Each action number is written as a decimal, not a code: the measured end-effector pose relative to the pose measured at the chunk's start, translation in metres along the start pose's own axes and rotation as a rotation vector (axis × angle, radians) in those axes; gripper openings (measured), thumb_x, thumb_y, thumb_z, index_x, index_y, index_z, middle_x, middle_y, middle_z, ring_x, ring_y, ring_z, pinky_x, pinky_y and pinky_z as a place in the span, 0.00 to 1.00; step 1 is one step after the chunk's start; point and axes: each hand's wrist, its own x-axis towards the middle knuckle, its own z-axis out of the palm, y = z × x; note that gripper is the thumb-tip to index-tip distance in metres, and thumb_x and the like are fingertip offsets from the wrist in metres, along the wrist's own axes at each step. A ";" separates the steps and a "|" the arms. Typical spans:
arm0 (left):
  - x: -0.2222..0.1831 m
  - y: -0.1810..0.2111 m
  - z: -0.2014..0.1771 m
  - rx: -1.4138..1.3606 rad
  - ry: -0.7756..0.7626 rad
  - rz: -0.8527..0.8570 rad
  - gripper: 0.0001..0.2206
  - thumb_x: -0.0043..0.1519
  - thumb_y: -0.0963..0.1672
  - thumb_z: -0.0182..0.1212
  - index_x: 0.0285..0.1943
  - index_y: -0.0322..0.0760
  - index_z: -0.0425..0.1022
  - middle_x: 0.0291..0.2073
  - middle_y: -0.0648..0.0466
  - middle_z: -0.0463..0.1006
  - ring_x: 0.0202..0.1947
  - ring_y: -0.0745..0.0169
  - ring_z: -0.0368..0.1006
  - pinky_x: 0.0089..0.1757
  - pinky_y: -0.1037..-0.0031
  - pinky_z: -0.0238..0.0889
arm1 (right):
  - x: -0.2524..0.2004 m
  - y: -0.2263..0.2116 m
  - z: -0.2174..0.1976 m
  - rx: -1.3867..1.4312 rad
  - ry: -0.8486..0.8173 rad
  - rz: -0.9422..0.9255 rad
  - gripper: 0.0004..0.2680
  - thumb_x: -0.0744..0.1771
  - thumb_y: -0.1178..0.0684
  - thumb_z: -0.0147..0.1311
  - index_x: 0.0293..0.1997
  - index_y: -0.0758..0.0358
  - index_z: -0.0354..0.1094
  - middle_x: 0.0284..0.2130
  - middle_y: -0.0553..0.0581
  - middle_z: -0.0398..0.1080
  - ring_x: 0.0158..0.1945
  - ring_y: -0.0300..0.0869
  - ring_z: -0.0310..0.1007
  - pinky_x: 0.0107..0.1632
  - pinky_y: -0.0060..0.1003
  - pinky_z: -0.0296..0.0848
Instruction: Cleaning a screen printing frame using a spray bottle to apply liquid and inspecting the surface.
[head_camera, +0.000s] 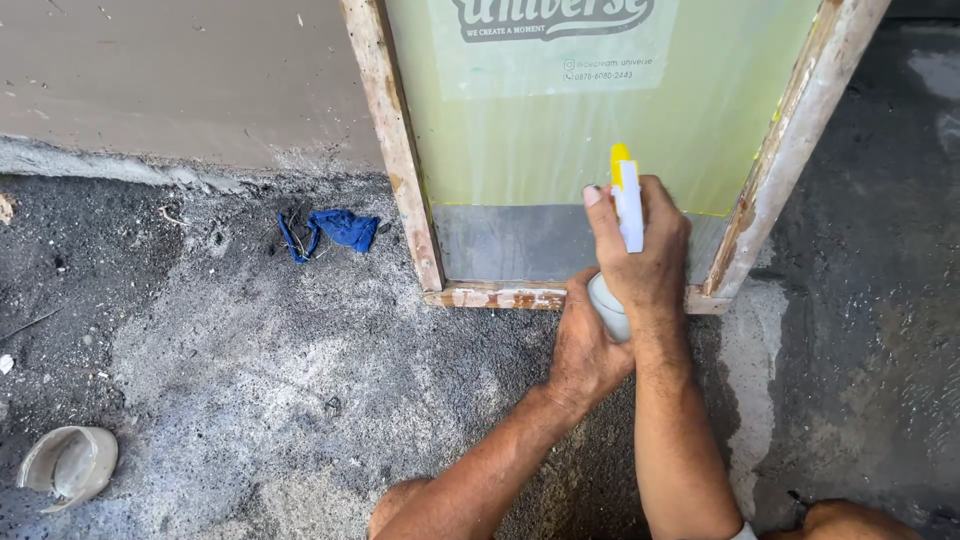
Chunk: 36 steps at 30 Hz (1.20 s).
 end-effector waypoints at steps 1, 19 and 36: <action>0.001 -0.002 0.000 -0.001 0.002 -0.001 0.43 0.55 0.53 0.73 0.70 0.23 0.52 0.56 0.37 0.73 0.56 0.47 0.77 0.55 0.62 0.72 | -0.001 0.003 0.000 -0.001 -0.003 -0.001 0.11 0.69 0.48 0.62 0.44 0.67 0.71 0.32 0.57 0.77 0.36 0.43 0.80 0.39 0.38 0.76; 0.000 0.004 -0.005 -0.021 0.036 -0.076 0.44 0.52 0.52 0.74 0.70 0.23 0.51 0.55 0.37 0.74 0.55 0.46 0.76 0.54 0.61 0.70 | 0.002 -0.009 0.007 0.088 -0.037 -0.047 0.12 0.69 0.48 0.62 0.44 0.69 0.70 0.32 0.57 0.76 0.36 0.41 0.79 0.39 0.37 0.76; 0.003 0.001 -0.007 0.050 -0.047 -0.021 0.42 0.53 0.51 0.74 0.68 0.24 0.52 0.53 0.36 0.75 0.53 0.46 0.78 0.51 0.62 0.72 | 0.001 0.001 -0.001 0.128 0.042 -0.135 0.13 0.69 0.50 0.63 0.52 0.70 0.68 0.36 0.59 0.76 0.40 0.44 0.79 0.44 0.38 0.76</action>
